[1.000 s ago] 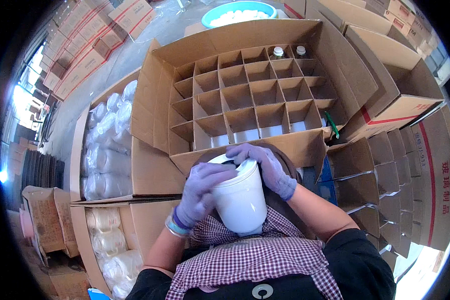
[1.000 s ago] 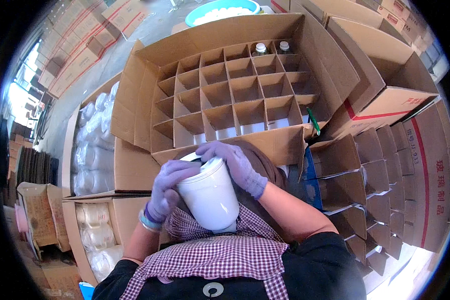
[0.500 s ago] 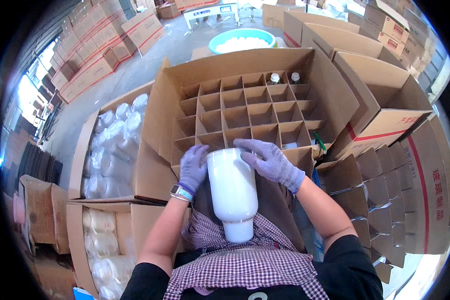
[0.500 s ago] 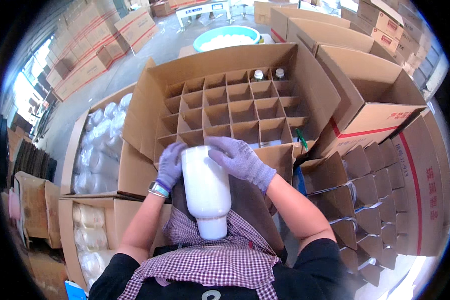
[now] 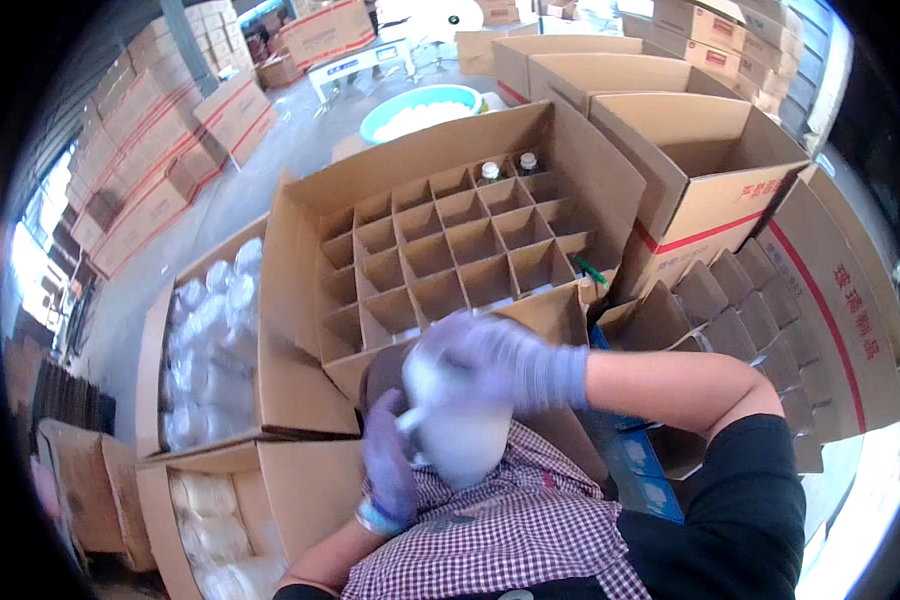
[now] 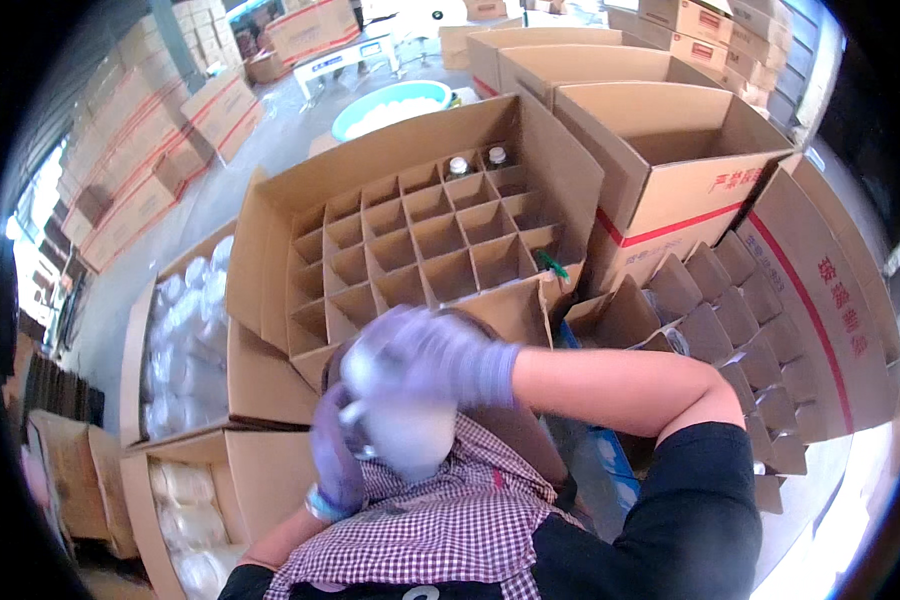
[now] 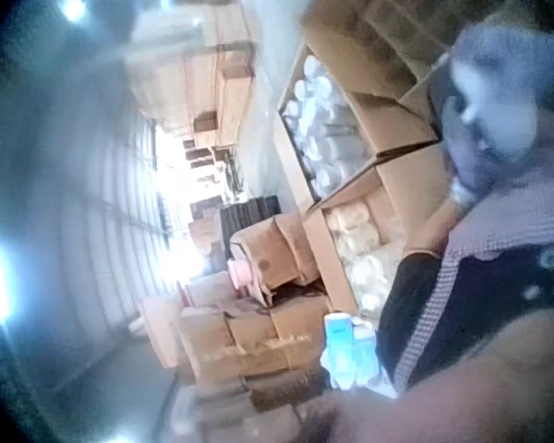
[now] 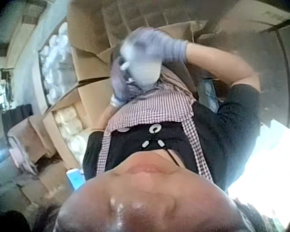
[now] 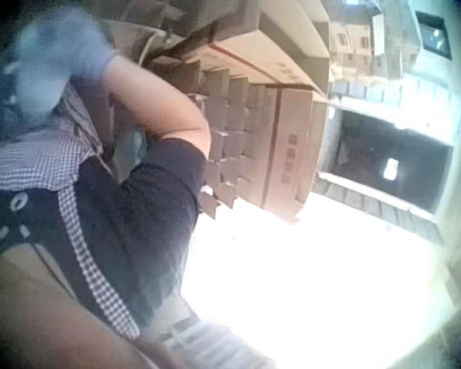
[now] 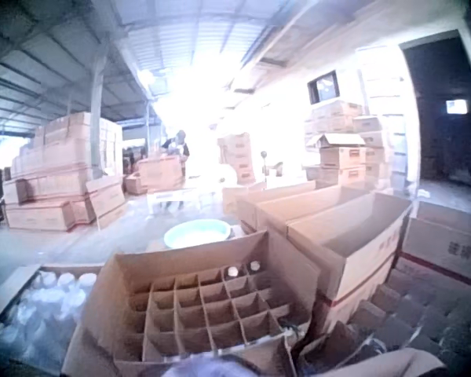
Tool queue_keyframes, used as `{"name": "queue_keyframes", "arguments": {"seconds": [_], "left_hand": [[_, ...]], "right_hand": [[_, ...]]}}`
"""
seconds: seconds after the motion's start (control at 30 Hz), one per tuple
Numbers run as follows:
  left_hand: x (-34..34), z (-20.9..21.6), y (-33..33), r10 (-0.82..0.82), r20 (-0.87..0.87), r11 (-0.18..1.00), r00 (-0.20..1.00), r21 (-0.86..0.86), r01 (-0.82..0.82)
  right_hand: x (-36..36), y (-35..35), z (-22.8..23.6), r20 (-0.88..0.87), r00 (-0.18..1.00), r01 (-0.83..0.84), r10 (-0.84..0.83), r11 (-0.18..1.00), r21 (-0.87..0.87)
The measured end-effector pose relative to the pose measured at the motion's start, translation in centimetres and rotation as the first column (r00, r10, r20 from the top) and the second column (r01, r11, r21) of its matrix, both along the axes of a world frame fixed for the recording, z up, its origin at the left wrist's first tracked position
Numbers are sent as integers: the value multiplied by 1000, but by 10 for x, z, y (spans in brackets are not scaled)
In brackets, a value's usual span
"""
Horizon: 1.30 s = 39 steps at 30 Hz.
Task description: The person assembles white plastic containers by inserting a black circular component into the opening and securing a white lid. They then place the assembled unit into a clear plastic bag and drop it into a cardboard box. The process is repeated for multiple units in a warehouse setting.
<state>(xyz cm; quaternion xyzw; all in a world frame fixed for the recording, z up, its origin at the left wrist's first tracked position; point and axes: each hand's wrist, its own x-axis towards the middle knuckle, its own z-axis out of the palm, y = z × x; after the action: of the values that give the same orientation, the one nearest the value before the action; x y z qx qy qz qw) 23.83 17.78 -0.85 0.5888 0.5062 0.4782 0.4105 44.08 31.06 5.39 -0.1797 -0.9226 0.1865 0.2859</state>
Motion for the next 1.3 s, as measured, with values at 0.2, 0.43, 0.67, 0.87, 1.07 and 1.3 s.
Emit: {"name": "queue_keyframes", "arguments": {"seconds": [0.2, 0.43, 0.67, 0.87, 1.07, 1.3], "left_hand": [[-13, 25, 7, -156, 523, 895, 838, -284, 343], [11, 3, -10, -136, 68, 964, 988, -220, 148], [-56, 21, 20, -328, 504, 802, 799, -298, 517], [-2, 8, -13, 53, -37, 952, 998, -300, -61], [1, -18, -14, 74, 138, 966, 988, -256, -37], [-209, 41, 72, 567, -481, 814, 668, 452, -365]], "right_hand": [[6, 1, 60, 327, 940, -37, 96, 983, -181], [-1, 24, -45, 61, 998, 5, 30, 868, -496], [-13, -26, 65, 249, 906, -309, 343, 936, -168], [6, -5, 1, 139, 961, -150, 238, 876, -459], [-15, 10, -3, 160, 973, -18, 165, 750, -662], [-5, 58, -36, 69, 989, -34, 129, 660, -750]]}}
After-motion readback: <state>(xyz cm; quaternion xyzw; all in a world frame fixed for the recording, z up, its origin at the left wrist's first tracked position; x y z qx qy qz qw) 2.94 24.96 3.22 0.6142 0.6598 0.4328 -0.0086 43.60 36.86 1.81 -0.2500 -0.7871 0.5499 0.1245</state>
